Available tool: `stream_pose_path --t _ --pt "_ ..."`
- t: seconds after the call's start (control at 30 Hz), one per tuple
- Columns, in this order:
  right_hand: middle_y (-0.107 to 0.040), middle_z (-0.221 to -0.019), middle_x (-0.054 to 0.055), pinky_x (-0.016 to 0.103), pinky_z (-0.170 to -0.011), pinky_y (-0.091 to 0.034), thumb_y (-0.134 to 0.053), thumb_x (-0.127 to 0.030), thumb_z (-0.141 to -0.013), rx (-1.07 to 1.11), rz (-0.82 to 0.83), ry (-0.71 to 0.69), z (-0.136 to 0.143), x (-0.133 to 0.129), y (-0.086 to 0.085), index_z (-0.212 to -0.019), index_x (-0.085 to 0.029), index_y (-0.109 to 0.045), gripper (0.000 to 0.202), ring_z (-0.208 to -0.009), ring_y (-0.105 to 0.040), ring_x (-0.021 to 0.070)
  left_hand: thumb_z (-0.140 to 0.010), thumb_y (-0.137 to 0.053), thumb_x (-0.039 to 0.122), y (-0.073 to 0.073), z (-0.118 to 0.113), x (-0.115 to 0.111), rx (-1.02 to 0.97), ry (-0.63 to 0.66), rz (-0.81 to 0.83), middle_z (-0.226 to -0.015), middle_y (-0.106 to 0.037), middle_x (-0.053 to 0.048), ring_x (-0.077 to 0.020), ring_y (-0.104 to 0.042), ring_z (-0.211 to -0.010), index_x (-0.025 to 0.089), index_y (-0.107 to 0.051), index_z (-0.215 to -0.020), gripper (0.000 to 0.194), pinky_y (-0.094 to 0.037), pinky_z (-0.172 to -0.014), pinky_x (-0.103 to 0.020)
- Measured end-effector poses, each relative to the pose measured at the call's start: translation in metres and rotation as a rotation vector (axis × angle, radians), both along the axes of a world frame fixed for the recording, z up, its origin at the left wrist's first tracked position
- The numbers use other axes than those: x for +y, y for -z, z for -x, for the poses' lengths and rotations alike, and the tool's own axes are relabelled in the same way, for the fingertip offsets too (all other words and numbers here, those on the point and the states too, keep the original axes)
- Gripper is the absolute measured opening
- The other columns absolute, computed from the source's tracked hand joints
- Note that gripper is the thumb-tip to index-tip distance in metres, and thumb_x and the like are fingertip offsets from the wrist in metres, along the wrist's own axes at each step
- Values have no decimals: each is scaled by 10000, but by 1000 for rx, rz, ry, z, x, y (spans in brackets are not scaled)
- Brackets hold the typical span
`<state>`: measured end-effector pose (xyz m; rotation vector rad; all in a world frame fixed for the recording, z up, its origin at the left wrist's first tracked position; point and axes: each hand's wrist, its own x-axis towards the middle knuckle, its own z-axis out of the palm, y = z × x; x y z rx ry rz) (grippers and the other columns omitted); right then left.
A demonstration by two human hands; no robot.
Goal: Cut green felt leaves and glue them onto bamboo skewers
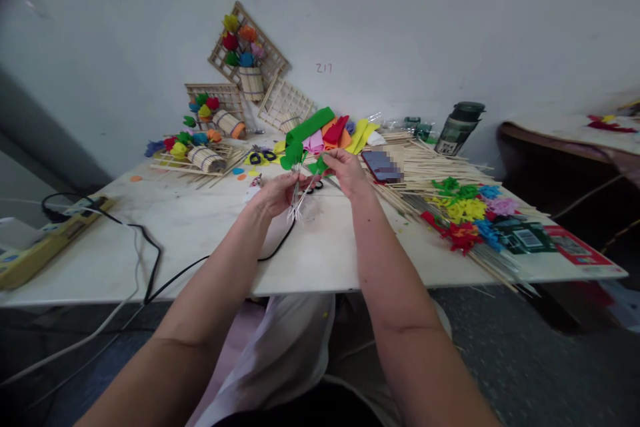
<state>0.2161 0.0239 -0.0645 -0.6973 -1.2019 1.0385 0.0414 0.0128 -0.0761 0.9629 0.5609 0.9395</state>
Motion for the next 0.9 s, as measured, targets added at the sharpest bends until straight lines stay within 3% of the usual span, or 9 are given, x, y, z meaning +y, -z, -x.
stream_pose_path --t 0.17,0.3,0.67,0.9 --pt "-661 -814 -1 199 -548 -434 -742 -338 -596 -14 -37 -47 3 -1 2 -778 -199 -681 237 -651 -544 79 -820 -519 220 3 2 0 11 136 5 -845 -694 -127 -179 -665 -727 120 -568 -740 137 -532 -648 -296" --pt "-657 -830 -7 203 -564 -441 -740 -328 -599 -11 -40 -49 4 -1 2 -804 -205 -687 245 -646 -544 72 -841 -479 214 4 2 0 14 200 17 -719 -686 -113 -157 -636 -559 124 -545 -763 136 -513 -560 -272" --pt "-586 -660 -50 209 -529 -455 -768 -385 -544 18 -31 31 9 10 12 -723 -197 -594 312 -582 -528 74 -828 -498 233 2 0 -6 28 221 -17 -546 -553 -13 -86 -483 -424 150 -513 -744 119 -404 -424 -197" --pt "-587 -669 -57 204 -573 -458 -778 -346 -508 41 1 23 11 9 10 -739 -198 -579 339 -596 -535 66 -842 -470 234 1 0 -6 41 256 -6 -506 -498 11 -48 -366 -358 166 -485 -741 123 -336 -389 -166"
